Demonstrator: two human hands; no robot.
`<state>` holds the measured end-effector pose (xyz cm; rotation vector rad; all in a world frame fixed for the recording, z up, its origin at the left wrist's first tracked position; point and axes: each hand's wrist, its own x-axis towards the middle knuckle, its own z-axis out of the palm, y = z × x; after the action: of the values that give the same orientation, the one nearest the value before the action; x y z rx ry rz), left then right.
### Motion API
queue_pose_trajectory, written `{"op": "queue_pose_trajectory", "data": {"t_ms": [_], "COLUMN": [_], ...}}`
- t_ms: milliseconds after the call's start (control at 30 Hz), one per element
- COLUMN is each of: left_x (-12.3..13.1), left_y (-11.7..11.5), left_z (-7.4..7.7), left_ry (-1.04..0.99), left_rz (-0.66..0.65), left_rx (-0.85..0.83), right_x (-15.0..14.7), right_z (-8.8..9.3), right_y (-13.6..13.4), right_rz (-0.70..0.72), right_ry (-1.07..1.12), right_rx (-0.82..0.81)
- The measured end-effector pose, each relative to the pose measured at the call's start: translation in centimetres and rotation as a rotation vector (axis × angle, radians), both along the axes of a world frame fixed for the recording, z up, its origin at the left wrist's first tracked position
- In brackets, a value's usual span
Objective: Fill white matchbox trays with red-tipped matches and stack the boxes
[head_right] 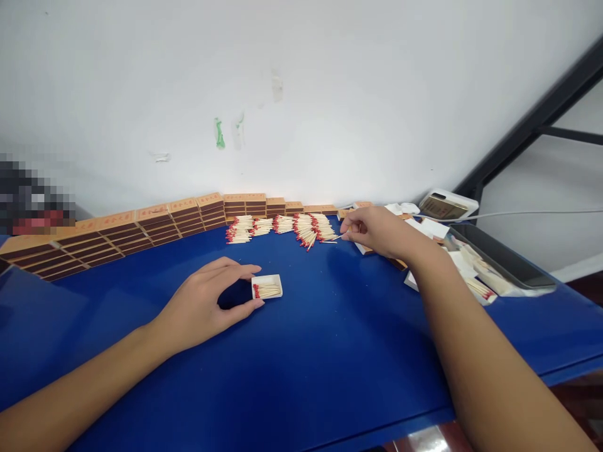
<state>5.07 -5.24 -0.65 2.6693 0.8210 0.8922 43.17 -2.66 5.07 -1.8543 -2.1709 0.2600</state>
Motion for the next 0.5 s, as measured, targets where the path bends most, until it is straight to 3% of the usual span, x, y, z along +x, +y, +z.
{"op": "queue_pose_trajectory", "data": {"t_ms": [233,500], "left_x": [0.0,0.0], "left_y": [0.1,0.0], "left_z": [0.1,-0.1], "left_ry": [0.013,0.006], "left_rz": [0.000,-0.001], "left_rx": [0.013,0.001], "right_x": [0.5,0.7], "right_z": [-2.5,-2.9], "right_y": [1.6,1.9], "right_rz": [-0.043,0.006], "right_ry": [-0.020,-0.047], "right_rx": [-0.072,-0.106]}}
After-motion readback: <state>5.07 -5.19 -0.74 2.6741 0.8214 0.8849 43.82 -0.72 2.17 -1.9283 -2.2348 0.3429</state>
